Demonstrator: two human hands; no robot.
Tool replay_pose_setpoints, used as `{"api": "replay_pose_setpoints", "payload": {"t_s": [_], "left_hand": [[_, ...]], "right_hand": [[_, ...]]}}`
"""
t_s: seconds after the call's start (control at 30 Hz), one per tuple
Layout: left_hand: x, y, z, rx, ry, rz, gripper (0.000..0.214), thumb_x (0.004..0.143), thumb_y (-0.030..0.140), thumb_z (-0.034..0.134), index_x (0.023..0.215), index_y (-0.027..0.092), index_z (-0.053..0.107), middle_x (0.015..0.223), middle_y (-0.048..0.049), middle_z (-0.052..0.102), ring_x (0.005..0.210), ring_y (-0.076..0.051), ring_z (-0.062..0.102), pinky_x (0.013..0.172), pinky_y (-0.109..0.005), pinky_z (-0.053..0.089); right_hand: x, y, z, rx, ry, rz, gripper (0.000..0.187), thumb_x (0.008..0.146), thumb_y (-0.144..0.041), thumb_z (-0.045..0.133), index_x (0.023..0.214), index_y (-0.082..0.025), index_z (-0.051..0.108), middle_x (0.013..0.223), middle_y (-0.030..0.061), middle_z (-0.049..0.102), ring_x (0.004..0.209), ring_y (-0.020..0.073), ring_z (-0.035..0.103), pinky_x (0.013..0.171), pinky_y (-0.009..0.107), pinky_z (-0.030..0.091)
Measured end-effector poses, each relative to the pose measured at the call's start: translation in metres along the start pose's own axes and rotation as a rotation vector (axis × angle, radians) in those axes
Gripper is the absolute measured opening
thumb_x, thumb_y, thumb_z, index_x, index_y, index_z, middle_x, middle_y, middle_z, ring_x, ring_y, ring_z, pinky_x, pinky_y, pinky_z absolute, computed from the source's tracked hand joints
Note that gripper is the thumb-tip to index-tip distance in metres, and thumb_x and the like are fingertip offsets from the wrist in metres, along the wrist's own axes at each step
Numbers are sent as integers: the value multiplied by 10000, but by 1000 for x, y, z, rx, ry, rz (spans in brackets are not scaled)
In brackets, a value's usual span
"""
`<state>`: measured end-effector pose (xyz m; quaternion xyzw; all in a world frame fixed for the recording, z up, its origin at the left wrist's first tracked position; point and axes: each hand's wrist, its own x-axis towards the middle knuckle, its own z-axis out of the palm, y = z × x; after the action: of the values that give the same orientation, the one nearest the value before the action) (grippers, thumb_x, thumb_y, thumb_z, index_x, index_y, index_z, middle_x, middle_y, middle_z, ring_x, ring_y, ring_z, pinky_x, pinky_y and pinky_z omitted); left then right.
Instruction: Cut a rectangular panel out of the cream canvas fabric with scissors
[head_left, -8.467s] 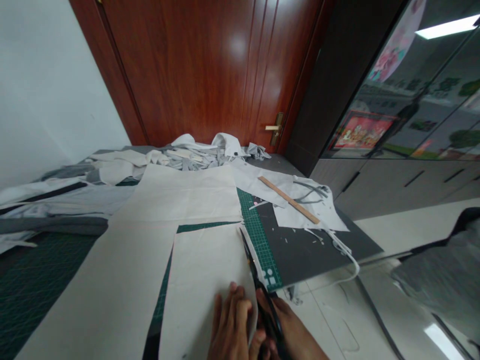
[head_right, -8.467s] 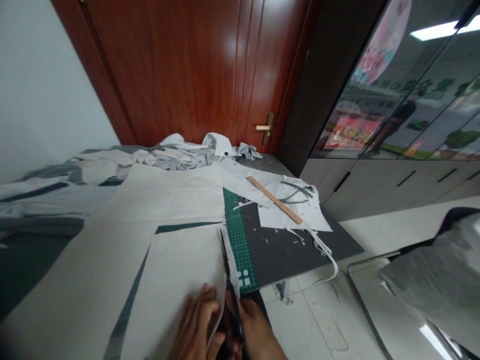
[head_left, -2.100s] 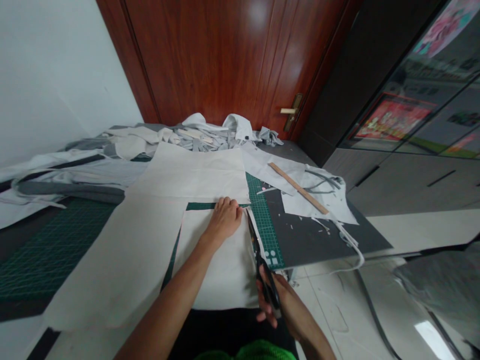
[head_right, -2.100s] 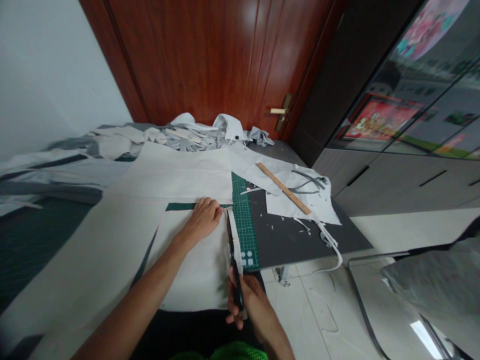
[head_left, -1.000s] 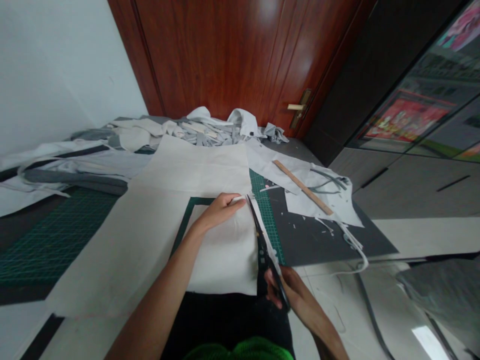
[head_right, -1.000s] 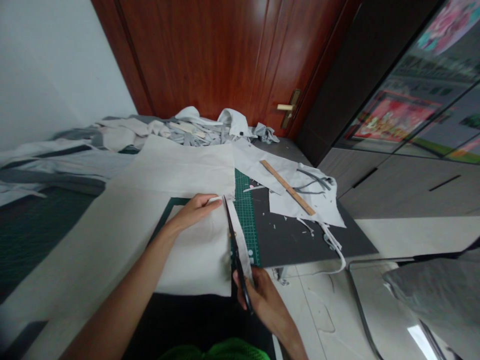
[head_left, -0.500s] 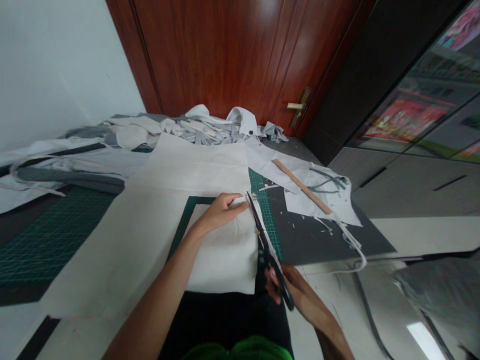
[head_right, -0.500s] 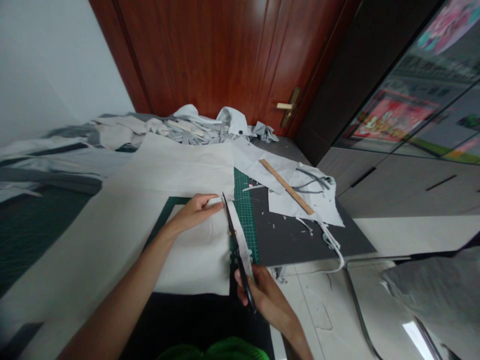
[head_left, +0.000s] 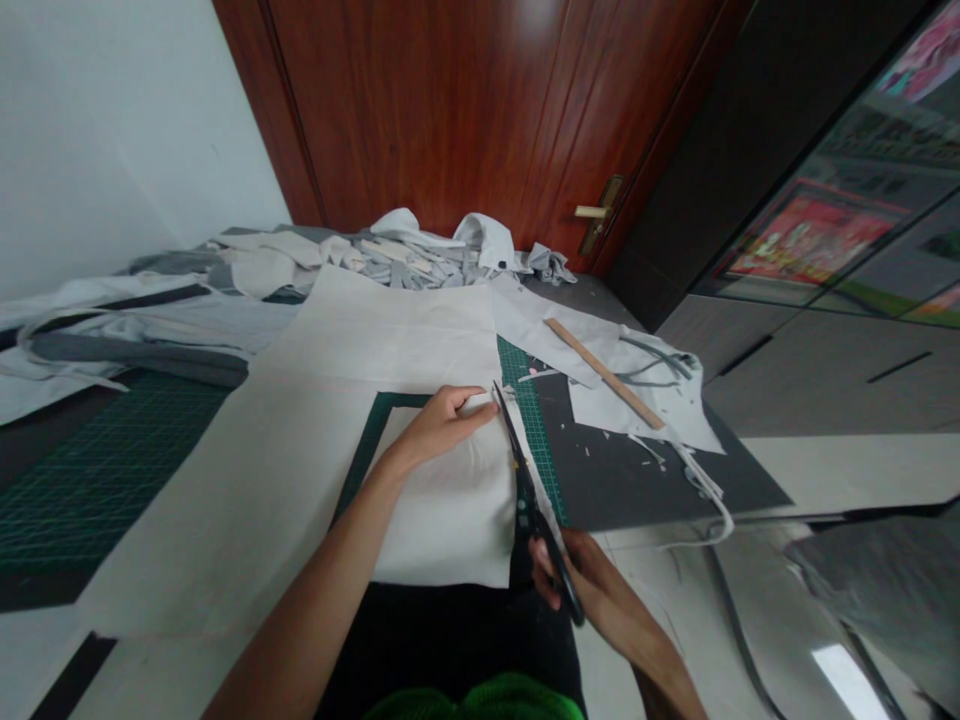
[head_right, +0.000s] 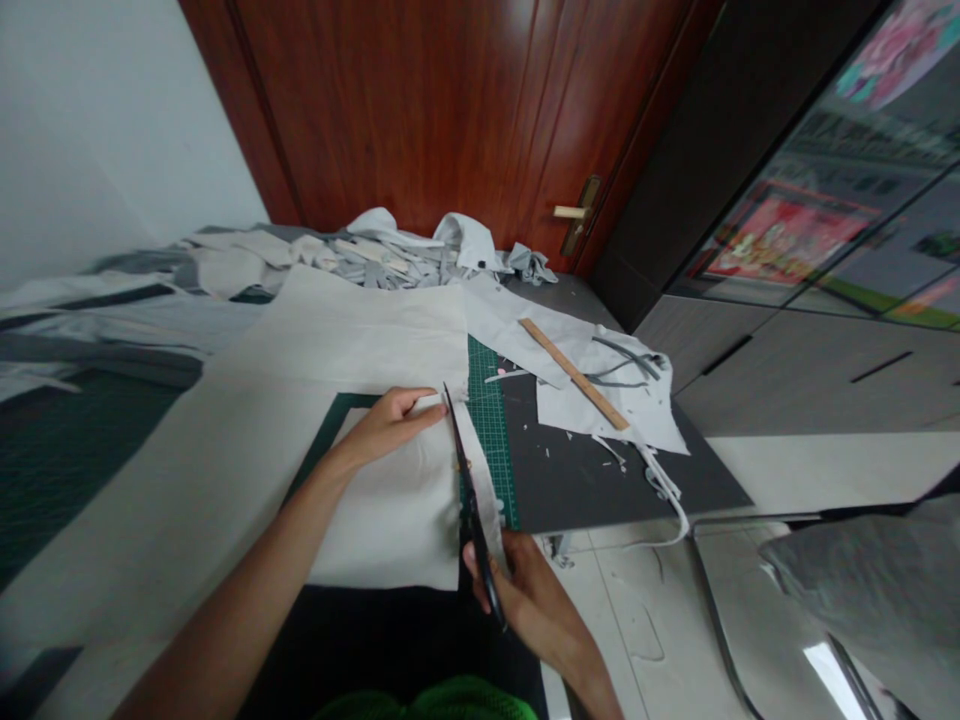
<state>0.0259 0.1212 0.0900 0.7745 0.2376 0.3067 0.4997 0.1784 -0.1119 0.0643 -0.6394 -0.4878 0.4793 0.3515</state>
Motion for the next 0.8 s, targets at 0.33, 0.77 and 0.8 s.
{"api": "replay_pose_setpoints", "payload": {"t_s": [0.33, 0.77, 0.8], "left_hand": [[-1, 3, 0, 4, 17, -6, 364, 891, 530, 629, 831, 175, 683, 717, 33, 551, 655, -113, 453, 601, -231, 362], [1, 0, 0, -27, -6, -11, 385, 889, 547, 641, 905, 172, 724, 828, -1, 664, 758, -148, 558, 704, -255, 431], [1, 0, 0, -27, -6, -12, 384, 889, 545, 640, 906, 171, 724, 842, -5, 672, 771, -152, 565, 713, -257, 435]], "right_hand": [[5, 3, 4, 33, -24, -46, 612, 986, -755, 448, 719, -207, 508, 599, -28, 501, 608, 137, 461, 649, 300, 341], [4, 6, 9, 94, 93, 15, 603, 928, -779, 528, 724, -211, 504, 641, -40, 477, 613, 134, 453, 702, 311, 375], [4, 7, 10, 94, 85, 6, 602, 940, -769, 519, 710, -214, 493, 629, -41, 470, 610, 133, 448, 694, 308, 372]]}}
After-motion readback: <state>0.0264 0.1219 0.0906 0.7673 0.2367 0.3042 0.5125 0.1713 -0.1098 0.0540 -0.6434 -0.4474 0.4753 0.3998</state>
